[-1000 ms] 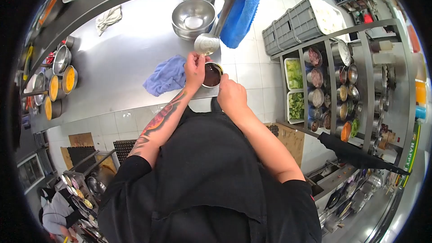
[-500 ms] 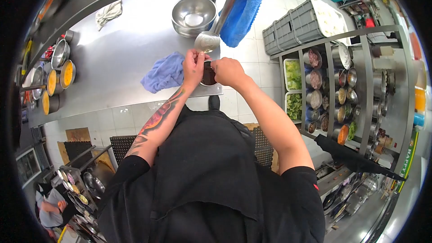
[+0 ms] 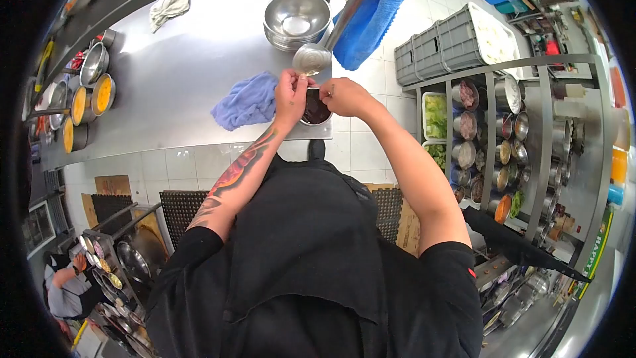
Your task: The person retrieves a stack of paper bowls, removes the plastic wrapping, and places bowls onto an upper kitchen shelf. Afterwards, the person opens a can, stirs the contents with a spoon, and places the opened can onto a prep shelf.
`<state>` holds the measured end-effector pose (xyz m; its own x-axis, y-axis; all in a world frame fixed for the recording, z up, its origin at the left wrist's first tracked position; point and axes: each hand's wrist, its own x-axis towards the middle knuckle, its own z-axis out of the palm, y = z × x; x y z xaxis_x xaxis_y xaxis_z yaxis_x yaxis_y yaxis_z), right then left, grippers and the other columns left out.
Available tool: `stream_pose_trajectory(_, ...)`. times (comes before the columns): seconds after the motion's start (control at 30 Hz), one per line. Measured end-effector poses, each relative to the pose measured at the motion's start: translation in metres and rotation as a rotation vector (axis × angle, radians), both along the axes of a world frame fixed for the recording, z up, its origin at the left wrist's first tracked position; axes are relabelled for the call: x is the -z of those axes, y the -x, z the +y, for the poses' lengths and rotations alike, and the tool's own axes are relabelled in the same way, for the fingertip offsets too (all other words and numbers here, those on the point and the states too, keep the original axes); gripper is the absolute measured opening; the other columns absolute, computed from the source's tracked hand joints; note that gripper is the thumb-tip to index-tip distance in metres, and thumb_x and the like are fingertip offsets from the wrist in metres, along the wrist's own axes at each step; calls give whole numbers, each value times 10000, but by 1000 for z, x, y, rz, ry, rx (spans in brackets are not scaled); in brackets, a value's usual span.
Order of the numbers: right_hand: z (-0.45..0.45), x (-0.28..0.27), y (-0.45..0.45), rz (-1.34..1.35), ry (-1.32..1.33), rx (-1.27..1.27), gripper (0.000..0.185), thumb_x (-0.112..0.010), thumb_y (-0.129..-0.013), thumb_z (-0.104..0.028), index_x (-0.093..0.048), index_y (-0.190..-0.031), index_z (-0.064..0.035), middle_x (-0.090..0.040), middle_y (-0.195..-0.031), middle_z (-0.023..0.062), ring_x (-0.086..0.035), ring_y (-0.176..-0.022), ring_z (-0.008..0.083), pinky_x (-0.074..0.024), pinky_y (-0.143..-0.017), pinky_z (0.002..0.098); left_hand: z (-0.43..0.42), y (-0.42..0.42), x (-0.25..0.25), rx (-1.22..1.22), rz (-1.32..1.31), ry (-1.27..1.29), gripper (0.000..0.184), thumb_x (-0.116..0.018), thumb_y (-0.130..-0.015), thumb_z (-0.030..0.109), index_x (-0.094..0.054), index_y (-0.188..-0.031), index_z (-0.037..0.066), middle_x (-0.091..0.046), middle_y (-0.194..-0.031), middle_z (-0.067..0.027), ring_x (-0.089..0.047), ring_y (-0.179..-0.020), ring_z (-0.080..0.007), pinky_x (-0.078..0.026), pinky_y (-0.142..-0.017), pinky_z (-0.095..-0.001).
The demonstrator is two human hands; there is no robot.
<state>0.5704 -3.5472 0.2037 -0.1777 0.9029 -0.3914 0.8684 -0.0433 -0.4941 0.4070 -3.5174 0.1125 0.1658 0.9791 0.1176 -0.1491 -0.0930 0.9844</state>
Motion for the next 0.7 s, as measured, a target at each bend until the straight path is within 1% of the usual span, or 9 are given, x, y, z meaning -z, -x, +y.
stream_pose_trajectory(0.07,-1,-13,1,-65,18,-11,178,-656,-855,-115,-774,-988,-113,-765,-992,112,-717,-970,317,-566,-869,433,0,0,1,-4,3,-8,152,-570,-1046,110,-516,-1068,-32,-726,-864,-126,-711,-783,-157,-564,-714,-299)
stream_pose_trajectory(0.23,-7,-48,1,-127,-5,-16,160,-658,-864,-118,-770,-978,-131,-768,-972,96,-719,-953,315,-568,-835,435,0,-1,2,3,-26,10,160,-567,-1044,114,-526,-1080,-36,-733,-867,-129,-721,-784,-158,-566,-708,-297)
stream_pose_trajectory(0.3,-11,-53,0,-149,-18,-23,151,-662,-865,-119,-768,-972,-134,-768,-961,91,-719,-941,316,-568,-821,437,0,-1,3,3,-30,21,161,-566,-1044,114,-527,-1082,-37,-733,-866,-129,-723,-780,-157,-566,-704,-295)
stream_pose_trajectory(0.37,-16,-54,-2,-155,-64,-51,150,-645,-892,-137,-765,-979,-119,-761,-937,133,-713,-894,352,-560,-785,463,0,-1,3,4,-33,31,162,-564,-1044,114,-528,-1084,-39,-732,-865,-130,-724,-776,-157,-567,-700,-293)
stream_pose_trajectory(0.5,-30,-64,2,-200,-72,-82,146,-638,-896,-130,-758,-979,-118,-754,-905,146,-711,-863,367,-556,-767,473,0,-2,4,13,-78,52,164,-559,-1048,114,-527,-1080,-44,-731,-876,-135,-727,-774,-162,-569,-703,-289)
stream_pose_trajectory(0.57,-38,-64,0,-172,-129,-60,150,-632,-868,-95,-759,-942,-126,-742,-849,140,-711,-841,360,-558,-744,477,-1,-1,4,17,-94,58,165,-558,-1050,114,-526,-1080,-46,-731,-882,-137,-727,-779,-163,-569,-708,-288)
stream_pose_trajectory(0.63,-44,-69,0,-175,-148,-66,148,-629,-864,-88,-757,-934,-114,-737,-834,149,-710,-821,366,-557,-733,480,-1,-1,5,33,-75,59,177,-535,-1070,128,-512,-1111,-42,-716,-912,-136,-714,-808,-162,-572,-752,-288)
stream_pose_trajectory(0.7,-49,-79,1,-177,-167,-74,145,-626,-861,-81,-754,-925,-103,-732,-819,157,-709,-800,371,-555,-723,483,-1,0,3,36,-75,53,181,-537,-1070,132,-513,-1115,-42,-716,-914,-134,-714,-811,-162,-571,-753,-287)
